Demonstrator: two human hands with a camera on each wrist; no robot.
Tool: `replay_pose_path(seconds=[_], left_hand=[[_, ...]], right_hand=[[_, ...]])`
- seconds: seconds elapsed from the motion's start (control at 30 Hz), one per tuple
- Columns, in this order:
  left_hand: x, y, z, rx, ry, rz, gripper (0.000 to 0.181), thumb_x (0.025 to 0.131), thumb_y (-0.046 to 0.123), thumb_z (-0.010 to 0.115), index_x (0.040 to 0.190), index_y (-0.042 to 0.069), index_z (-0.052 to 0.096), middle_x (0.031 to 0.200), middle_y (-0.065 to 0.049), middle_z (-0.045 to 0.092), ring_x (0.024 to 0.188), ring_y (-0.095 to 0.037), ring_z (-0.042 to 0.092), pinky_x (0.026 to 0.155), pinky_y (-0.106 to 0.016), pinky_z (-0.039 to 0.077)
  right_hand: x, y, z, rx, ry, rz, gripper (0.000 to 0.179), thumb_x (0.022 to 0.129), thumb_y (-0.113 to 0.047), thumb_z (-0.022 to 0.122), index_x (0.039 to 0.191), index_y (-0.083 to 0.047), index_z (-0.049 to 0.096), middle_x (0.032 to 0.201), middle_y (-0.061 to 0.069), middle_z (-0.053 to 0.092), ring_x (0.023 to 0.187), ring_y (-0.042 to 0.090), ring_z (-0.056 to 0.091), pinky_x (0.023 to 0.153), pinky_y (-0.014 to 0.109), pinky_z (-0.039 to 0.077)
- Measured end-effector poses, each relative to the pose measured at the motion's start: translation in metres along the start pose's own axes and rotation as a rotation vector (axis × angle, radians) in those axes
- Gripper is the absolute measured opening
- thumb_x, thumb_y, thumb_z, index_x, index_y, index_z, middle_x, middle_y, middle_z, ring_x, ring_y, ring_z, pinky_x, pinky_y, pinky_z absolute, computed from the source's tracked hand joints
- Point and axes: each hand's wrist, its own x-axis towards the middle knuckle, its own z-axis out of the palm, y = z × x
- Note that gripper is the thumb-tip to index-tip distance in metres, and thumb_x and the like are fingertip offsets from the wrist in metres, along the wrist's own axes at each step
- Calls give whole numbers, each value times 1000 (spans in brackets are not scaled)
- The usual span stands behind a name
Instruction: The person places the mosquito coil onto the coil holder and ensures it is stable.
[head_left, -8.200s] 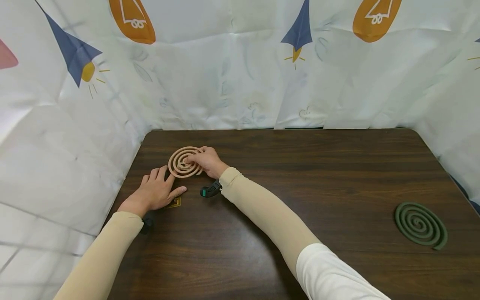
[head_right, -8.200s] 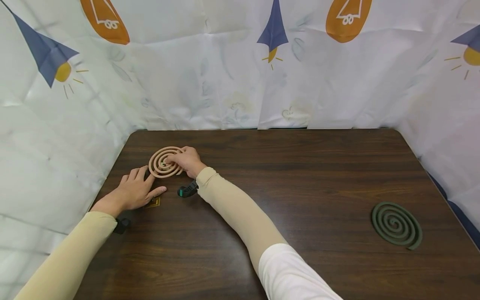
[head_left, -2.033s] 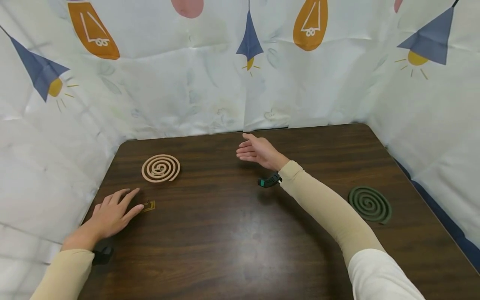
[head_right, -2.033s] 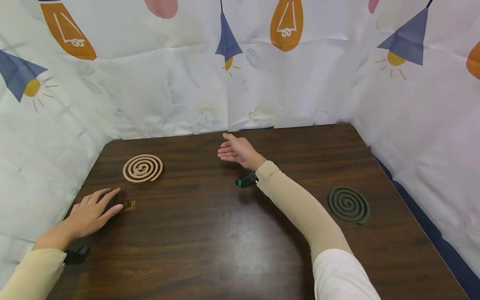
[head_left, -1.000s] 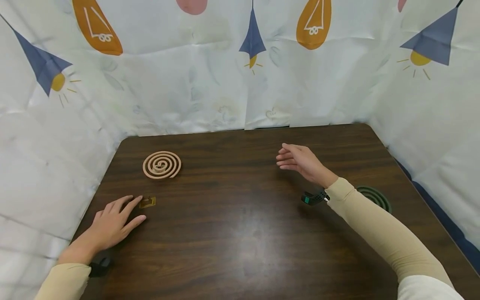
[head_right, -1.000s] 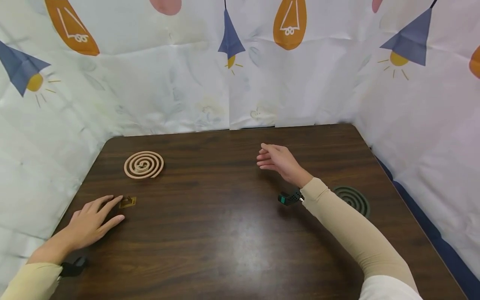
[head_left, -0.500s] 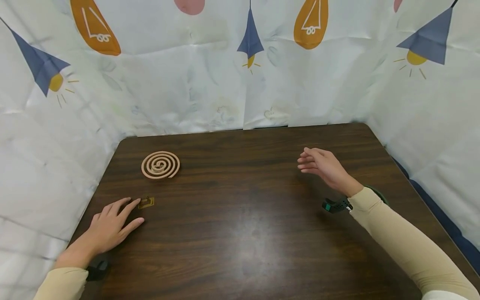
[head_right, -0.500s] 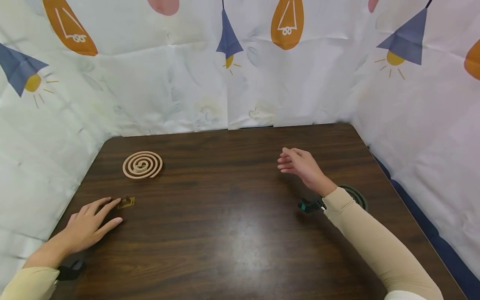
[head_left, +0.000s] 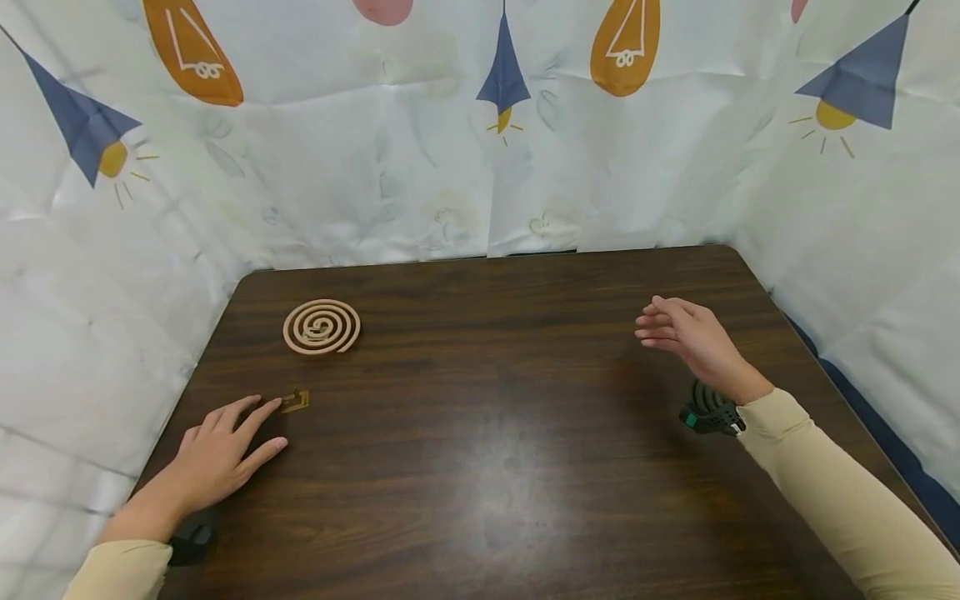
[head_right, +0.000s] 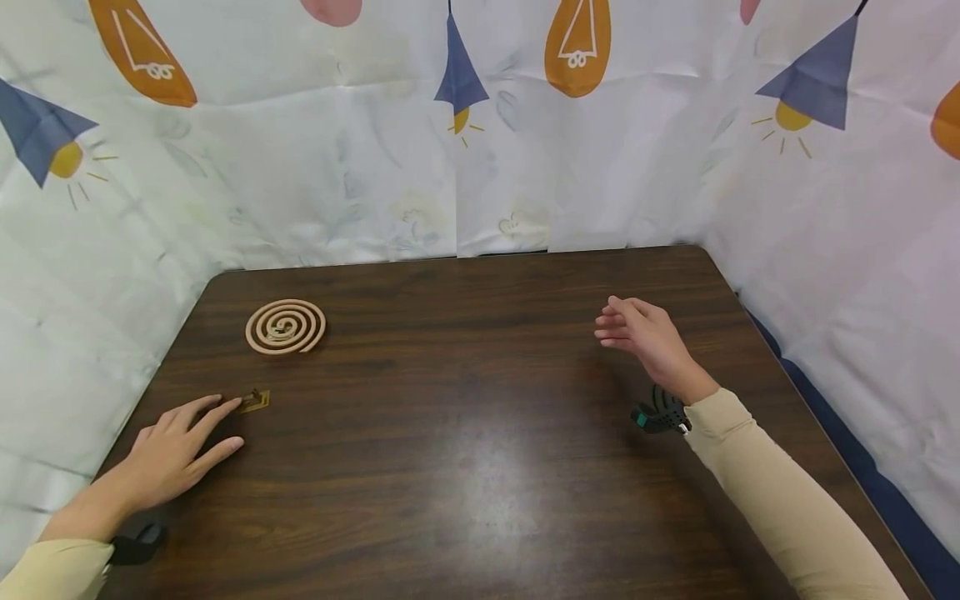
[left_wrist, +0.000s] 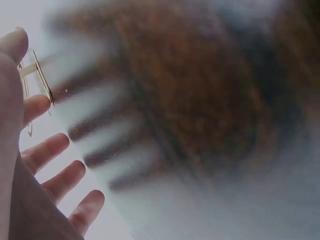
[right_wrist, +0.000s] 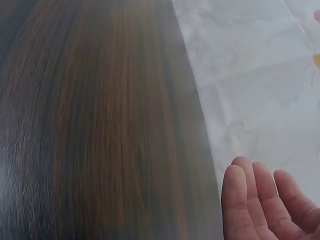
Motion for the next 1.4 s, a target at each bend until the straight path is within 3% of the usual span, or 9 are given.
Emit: replay_pose_path(seconds=[0.43,0.57,1.0,1.23,1.4], left_hand=[[4,-2,3,3,-8,-4,72,105,56,52,160,13,36,154,-32,35,133,-62,37,91,-77,36],[4,0,3,2,-9,-5,73,104,57,53,160,14,35,155,-32,35,133,-62,36,91,-77,36],[10,5,2,3,1,12,77,102,58,57,158,10,38,153,-34,35,132,-63,37,93,-79,36],[13,5,2,10,3,20,78,101,59,58,158,9,39,152,-34,37,131,-63,38,93,-79,37],[15,6,2,14,11,31,79,100,58,60,155,5,41,150,-36,38,129,-64,40,94,-80,38]], right_hand=[[-13,10,-26,-110,63,-11,54,107,-53,47,130,-5,52,113,-11,69,102,2,71,89,19,60],[-19,12,-37,-173,94,-5,49,107,-54,45,129,-11,52,111,-15,68,101,1,71,89,19,59],[-35,29,-75,-236,199,3,34,107,-48,50,127,-20,54,103,-24,70,96,-1,74,83,18,60],[-39,34,-87,-322,240,12,40,107,-49,51,128,-16,54,100,-30,66,94,-7,71,82,16,60],[-40,38,-93,-406,261,33,54,107,-49,52,136,-3,51,104,-29,62,92,-13,67,80,15,59]])
